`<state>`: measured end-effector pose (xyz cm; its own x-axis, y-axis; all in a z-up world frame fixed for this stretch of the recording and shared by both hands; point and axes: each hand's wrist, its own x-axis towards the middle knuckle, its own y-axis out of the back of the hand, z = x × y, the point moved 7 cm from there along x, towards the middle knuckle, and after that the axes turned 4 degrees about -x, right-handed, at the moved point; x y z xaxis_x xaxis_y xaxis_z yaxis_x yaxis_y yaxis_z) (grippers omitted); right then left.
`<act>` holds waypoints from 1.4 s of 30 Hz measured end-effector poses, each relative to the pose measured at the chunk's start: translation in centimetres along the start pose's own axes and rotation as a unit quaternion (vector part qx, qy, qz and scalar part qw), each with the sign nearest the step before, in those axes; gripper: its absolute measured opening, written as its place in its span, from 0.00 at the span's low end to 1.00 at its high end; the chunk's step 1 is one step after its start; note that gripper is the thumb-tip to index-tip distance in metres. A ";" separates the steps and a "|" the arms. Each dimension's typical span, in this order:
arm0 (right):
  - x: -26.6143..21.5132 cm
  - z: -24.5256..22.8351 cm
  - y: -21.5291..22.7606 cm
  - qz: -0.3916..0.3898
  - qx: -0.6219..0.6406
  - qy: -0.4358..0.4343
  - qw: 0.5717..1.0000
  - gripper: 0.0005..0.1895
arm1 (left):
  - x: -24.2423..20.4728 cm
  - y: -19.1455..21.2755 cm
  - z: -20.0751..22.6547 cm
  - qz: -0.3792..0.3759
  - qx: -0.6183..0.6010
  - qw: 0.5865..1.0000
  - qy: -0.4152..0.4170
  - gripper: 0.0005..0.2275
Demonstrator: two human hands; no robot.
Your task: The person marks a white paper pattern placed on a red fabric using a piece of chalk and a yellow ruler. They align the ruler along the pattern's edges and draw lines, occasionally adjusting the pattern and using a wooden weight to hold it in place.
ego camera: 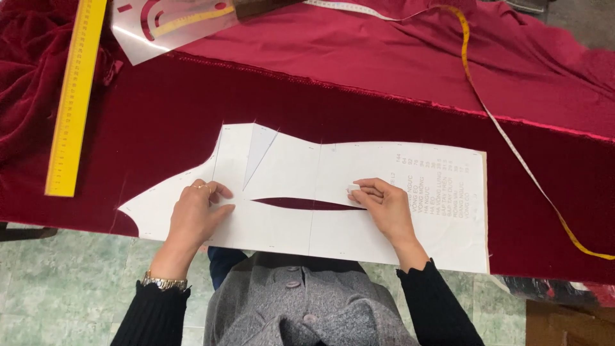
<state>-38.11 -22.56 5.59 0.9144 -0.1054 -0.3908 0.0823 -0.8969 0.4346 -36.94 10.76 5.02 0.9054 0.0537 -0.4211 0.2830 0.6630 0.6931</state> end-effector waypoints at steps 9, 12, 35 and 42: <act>0.4 0.9 0.8 0.030 0.006 -0.006 1.000 0.07 | -0.1 0.0 0.0 0.003 -0.002 1.000 0.012 0.11; 0.4 0.6 0.7 0.031 0.011 -0.018 0.999 0.07 | -0.1 0.1 0.1 0.003 -0.001 1.000 0.019 0.11; 0.5 1.1 0.0 0.012 0.045 -0.019 0.999 0.06 | 1.4 -2.4 -4.0 -0.033 0.021 0.998 0.055 0.06; 0.6 1.0 -0.2 0.007 0.039 -0.012 0.999 0.07 | 1.3 -2.4 -3.9 -0.037 0.023 0.997 0.060 0.06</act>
<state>-38.01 -22.91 4.45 0.9054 -0.1276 -0.4050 0.0375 -0.9260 0.3756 -37.62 12.14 0.55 0.8382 0.0971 -0.5367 0.3635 0.6342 0.6824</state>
